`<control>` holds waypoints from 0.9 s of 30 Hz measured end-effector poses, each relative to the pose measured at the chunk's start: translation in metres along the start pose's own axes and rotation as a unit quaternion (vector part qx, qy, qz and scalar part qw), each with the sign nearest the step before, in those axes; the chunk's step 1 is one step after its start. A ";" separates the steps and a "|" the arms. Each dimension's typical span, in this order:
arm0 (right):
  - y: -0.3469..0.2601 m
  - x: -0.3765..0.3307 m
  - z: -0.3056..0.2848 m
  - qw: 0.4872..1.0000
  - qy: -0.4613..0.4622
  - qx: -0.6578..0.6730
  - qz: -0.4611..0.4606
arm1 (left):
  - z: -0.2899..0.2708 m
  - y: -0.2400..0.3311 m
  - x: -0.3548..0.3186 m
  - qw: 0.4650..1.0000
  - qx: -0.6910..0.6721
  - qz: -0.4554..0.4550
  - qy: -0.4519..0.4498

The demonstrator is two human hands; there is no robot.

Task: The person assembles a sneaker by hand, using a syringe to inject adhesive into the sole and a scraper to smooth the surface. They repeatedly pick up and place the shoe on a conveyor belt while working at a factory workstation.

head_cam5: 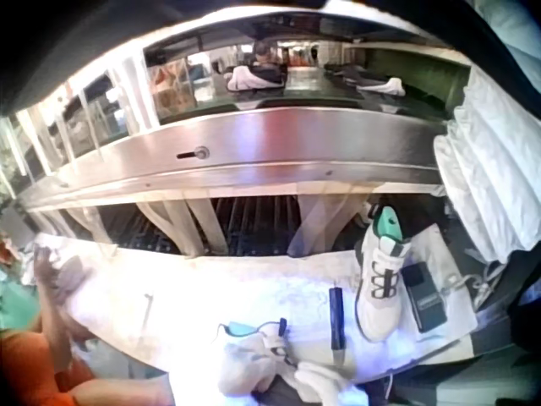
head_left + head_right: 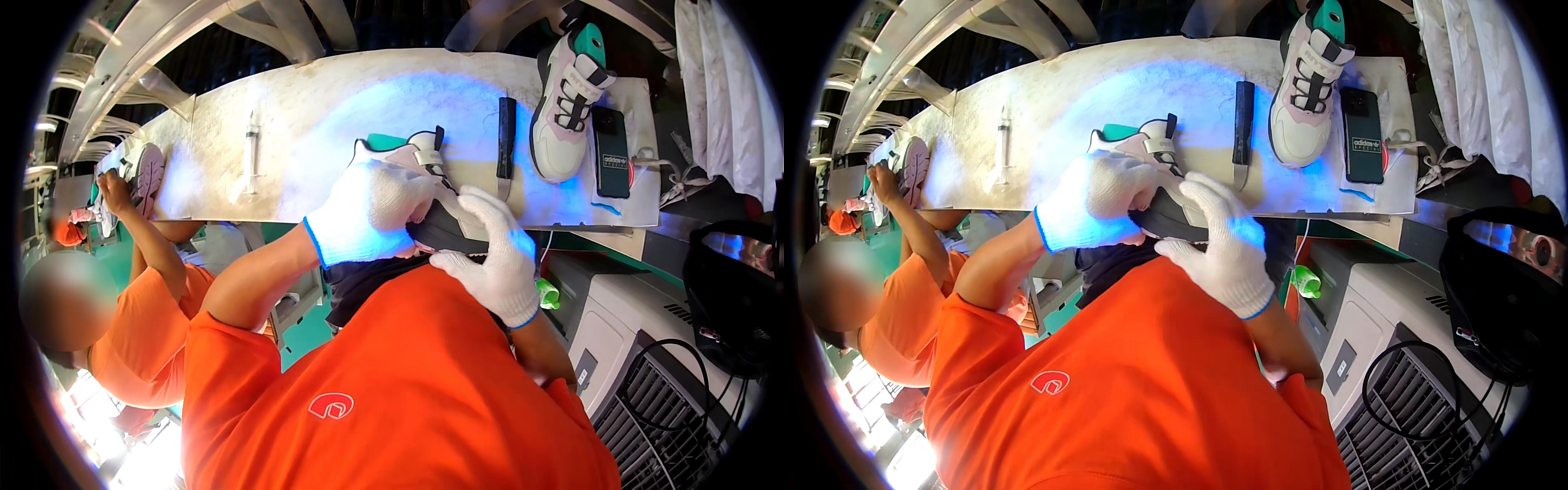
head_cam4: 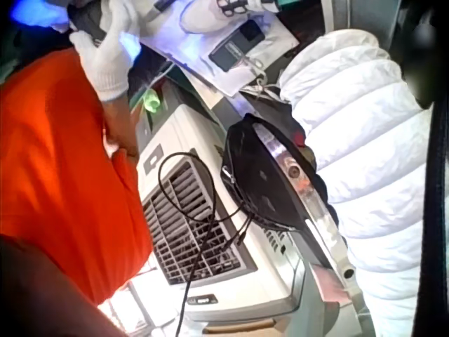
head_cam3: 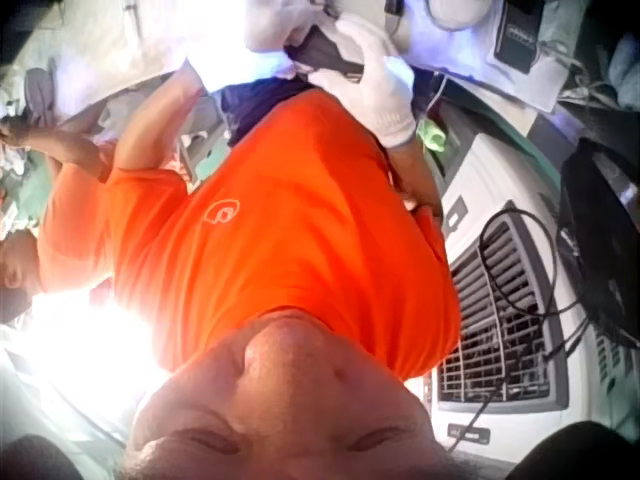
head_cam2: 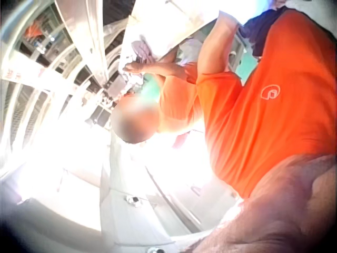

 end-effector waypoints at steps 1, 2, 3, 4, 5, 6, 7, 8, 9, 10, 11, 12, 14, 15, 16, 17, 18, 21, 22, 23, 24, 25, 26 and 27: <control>0.003 0.003 -0.008 0.999 -0.031 -0.032 0.005 | -0.002 0.000 0.001 1.000 -0.003 -0.007 -0.006; 0.010 0.004 -0.010 0.998 -0.058 -0.011 0.004 | -0.003 0.000 0.004 1.000 0.002 -0.009 -0.018; 0.013 0.004 -0.009 0.998 -0.059 0.000 0.024 | -0.005 0.001 0.007 0.999 0.007 -0.012 -0.029; 0.011 0.004 -0.009 0.997 -0.060 0.010 0.044 | -0.005 0.000 0.009 0.999 0.012 -0.014 -0.040; 0.009 0.005 -0.009 0.996 -0.057 0.018 0.063 | -0.006 0.000 0.010 0.999 0.012 -0.010 -0.042; 0.010 0.008 -0.010 0.996 -0.070 0.024 0.053 | -0.006 -0.001 0.011 0.999 0.013 -0.005 -0.044; 0.013 0.010 -0.011 0.995 -0.084 0.031 0.042 | -0.007 -0.002 0.011 0.999 0.013 -0.001 -0.047; 0.015 0.013 -0.012 0.994 -0.098 0.036 0.031 | -0.007 -0.002 0.011 0.999 0.023 0.001 -0.043; 0.015 0.018 -0.012 0.991 -0.106 0.027 0.079 | -0.007 -0.003 0.011 0.999 0.032 0.004 -0.039; 0.014 0.024 -0.012 0.985 -0.114 0.019 0.127 | -0.008 -0.004 0.012 0.999 0.041 0.005 -0.035; 0.013 0.029 -0.009 0.976 -0.123 0.014 0.178 | -0.006 -0.005 0.012 0.998 0.047 0.012 -0.035; 0.008 0.036 -0.004 0.966 -0.143 -0.014 0.216 | -0.005 -0.006 0.012 0.998 0.052 0.019 -0.036; -0.002 0.052 -0.003 0.948 -0.157 -0.031 0.277 | -0.005 -0.005 0.014 0.996 0.069 0.020 -0.052; -0.004 0.057 -0.001 0.937 -0.165 -0.042 0.306 | -0.002 -0.008 0.013 0.996 0.068 0.026 -0.045; -0.003 0.058 0.003 0.940 -0.171 -0.067 0.289 | 0.003 -0.011 0.011 0.997 0.067 0.031 -0.038; 0.001 0.058 0.004 0.945 -0.169 -0.073 0.270 | 0.004 -0.013 0.013 0.997 0.068 0.040 -0.023; 0.008 0.055 0.005 0.952 -0.166 -0.079 0.246 | -0.004 -0.012 0.011 0.997 0.046 0.046 -0.028; 0.010 0.054 0.010 0.972 -0.102 -0.077 0.197 | -0.015 -0.037 0.011 0.985 -0.139 0.028 -0.101; 0.010 0.047 0.012 0.977 -0.055 -0.088 0.186 | -0.005 -0.060 0.007 0.908 -0.415 -0.014 -0.060; 0.014 0.038 0.013 0.980 -0.009 -0.096 0.173 | -0.015 -0.079 0.003 0.867 -0.491 -0.064 -0.052; 0.023 0.029 0.011 0.983 0.045 -0.028 0.174 | 0.006 -0.096 -0.004 0.824 -0.558 -0.065 0.075; 0.010 0.026 0.013 0.981 0.095 0.009 0.168 | 0.030 -0.114 -0.009 0.761 -0.615 -0.063 0.199; 0.015 0.012 0.012 0.985 0.125 -0.024 0.121 | 0.029 -0.120 -0.020 0.817 -0.534 -0.101 0.194; 0.012 0.000 0.014 0.984 0.150 -0.053 0.078 | 0.031 -0.119 -0.040 0.862 -0.448 -0.146 0.185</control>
Point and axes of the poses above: each hand's wrist, its own x-axis towards the middle knuckle, its own z-axis out of the palm, y = z × x, the point moved 1 cm from there along x, towards the middle knuckle, and after that the axes turned 14 degrees about x, right-handed, at the moved point
